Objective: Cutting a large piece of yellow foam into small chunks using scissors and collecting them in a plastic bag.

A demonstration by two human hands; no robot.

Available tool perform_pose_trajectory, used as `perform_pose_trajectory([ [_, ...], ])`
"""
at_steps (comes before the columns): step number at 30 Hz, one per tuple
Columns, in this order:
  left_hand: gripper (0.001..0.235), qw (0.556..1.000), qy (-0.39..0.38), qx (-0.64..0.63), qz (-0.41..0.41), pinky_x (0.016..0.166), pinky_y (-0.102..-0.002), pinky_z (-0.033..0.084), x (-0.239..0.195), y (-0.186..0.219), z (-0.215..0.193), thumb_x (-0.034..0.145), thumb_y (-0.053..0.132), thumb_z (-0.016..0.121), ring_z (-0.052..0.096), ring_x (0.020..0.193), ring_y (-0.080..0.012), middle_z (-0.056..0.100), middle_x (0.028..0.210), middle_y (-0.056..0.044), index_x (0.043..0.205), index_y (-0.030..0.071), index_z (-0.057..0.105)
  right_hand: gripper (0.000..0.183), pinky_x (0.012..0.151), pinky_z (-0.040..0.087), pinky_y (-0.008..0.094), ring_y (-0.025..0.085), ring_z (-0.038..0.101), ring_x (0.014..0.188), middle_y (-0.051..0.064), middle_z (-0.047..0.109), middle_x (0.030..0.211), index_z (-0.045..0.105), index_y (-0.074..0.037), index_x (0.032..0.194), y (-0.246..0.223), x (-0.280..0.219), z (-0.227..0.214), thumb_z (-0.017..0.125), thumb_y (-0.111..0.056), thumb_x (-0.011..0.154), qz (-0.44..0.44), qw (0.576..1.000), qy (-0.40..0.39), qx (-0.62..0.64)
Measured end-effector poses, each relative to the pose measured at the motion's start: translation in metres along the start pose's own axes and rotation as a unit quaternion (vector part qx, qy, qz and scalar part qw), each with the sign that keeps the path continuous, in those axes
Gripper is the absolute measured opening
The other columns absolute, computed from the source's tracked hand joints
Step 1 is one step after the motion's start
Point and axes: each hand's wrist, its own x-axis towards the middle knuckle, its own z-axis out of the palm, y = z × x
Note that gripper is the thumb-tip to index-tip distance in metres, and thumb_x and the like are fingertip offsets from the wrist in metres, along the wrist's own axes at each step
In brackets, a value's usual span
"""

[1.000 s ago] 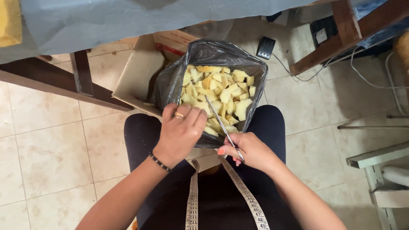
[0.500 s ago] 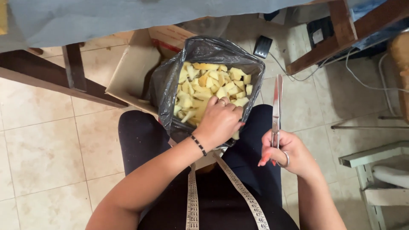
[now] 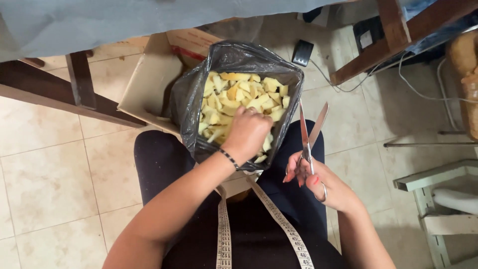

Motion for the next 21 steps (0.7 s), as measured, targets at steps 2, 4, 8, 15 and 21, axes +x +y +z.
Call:
perform_pose_trajectory([
  [2,0.006,1.0,0.002,0.006,-0.018,0.079,-0.044,0.044,0.0,-0.015,0.001,0.083,0.019,0.066,0.065,0.079,-0.0269,0.066,0.068,-0.001,0.085,0.019,0.072,0.087,0.067,0.05,0.033,0.02,0.065,0.074,0.014,0.073,0.09,0.057,-0.004,0.113,0.004,-0.004,-0.003,0.039,-0.083,0.082,-0.002,1.0,0.02,-0.017],
  [4,0.009,0.999,0.002,0.014,-0.036,0.076,-0.045,0.046,0.003,-0.034,-0.015,0.083,0.019,0.065,0.065,0.076,-0.0272,0.065,0.066,-0.001,0.087,0.021,0.072,0.078,0.066,0.051,0.033,0.02,0.067,0.074,0.014,0.075,0.087,0.059,-0.004,0.113,0.006,-0.005,-0.004,0.042,-0.075,0.088,-0.004,0.999,0.04,-0.032],
  [8,0.023,0.998,0.016,0.014,-0.061,0.08,-0.04,0.05,-0.007,-0.074,-0.035,0.091,0.023,0.058,0.068,0.084,-0.0271,0.071,0.084,-0.001,0.105,0.029,0.076,0.07,0.06,0.049,0.037,0.024,0.066,0.066,0.014,0.075,0.079,0.062,-0.004,0.112,0.008,-0.007,-0.003,0.041,-0.068,0.092,0.022,0.996,0.039,-0.074],
  [15,0.023,0.99,-0.126,-0.07,0.009,0.086,-0.042,0.05,-0.017,-0.05,-0.072,0.084,0.019,0.07,0.066,0.099,-0.0309,0.072,0.107,-0.004,0.107,0.018,0.074,0.052,0.062,0.054,0.039,0.025,0.068,0.068,0.01,0.076,0.078,0.064,-0.009,0.11,0.005,0.0,0.004,0.054,-0.057,0.093,0.03,0.989,0.041,-0.142],
  [21,0.051,0.926,-0.37,-0.071,0.002,0.101,-0.054,0.042,-0.003,-0.046,-0.063,0.08,0.009,0.075,0.052,0.128,-0.0416,0.054,0.141,-0.016,0.13,0.015,0.066,0.039,0.063,0.055,0.04,0.025,0.068,0.065,0.009,0.07,0.07,0.067,-0.01,0.108,-0.001,-0.001,0.008,0.063,-0.046,0.093,0.042,0.985,0.047,-0.162],
])
